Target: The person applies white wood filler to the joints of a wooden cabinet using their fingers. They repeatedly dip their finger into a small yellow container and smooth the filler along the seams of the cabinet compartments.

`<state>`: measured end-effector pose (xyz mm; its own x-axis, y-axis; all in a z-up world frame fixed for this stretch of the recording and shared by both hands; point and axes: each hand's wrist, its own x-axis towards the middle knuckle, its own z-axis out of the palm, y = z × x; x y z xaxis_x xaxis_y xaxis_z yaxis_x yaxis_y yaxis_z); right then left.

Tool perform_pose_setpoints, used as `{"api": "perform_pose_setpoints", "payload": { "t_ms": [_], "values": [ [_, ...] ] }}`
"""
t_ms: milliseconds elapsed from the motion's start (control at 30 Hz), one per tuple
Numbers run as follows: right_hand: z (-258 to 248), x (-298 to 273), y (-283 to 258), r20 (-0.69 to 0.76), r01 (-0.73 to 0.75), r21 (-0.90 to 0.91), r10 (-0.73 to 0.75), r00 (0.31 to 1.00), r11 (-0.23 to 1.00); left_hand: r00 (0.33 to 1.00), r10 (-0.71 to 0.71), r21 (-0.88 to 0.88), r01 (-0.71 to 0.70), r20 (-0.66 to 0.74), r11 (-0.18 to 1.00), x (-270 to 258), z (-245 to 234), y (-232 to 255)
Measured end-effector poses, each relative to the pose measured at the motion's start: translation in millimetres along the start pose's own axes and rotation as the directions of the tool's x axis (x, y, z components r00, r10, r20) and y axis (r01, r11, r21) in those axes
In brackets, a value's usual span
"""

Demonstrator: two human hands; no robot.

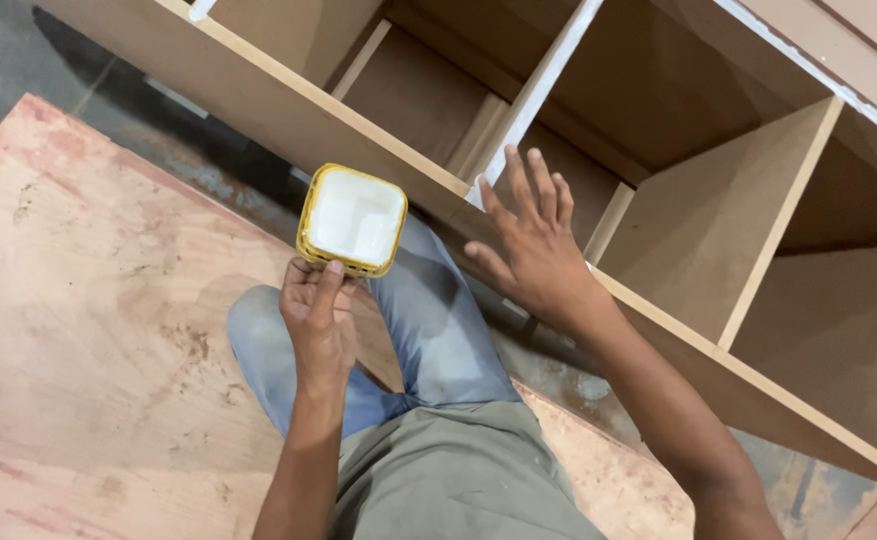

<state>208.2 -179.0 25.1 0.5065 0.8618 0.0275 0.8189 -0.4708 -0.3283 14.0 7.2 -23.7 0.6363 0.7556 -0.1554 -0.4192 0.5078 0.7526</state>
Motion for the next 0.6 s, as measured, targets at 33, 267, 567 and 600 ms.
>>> {"api": "perform_pose_setpoints", "payload": {
  "t_ms": [33,267,567,600],
  "values": [
    [-2,0,-2,-0.006,0.031,-0.031,-0.031,0.999,0.999,1.0,0.004,0.0,-0.004,0.002,1.0,0,0,1],
    [-26,-26,-54,-0.179,0.246,0.108,-0.224,0.958,0.963,0.966,0.121,0.242,-0.178,0.23,0.954,-9,10,23],
    [-68,-22,-125,0.15,0.022,0.082,-0.034,0.988,0.996,0.783,0.213,0.473,-0.542,0.584,0.694,-45,40,85],
    [-72,-21,-133,0.162,-0.013,0.111,-0.006,0.987,0.994,0.761,0.208,0.494,-0.577,0.614,0.65,-46,44,93]
  ]
}}
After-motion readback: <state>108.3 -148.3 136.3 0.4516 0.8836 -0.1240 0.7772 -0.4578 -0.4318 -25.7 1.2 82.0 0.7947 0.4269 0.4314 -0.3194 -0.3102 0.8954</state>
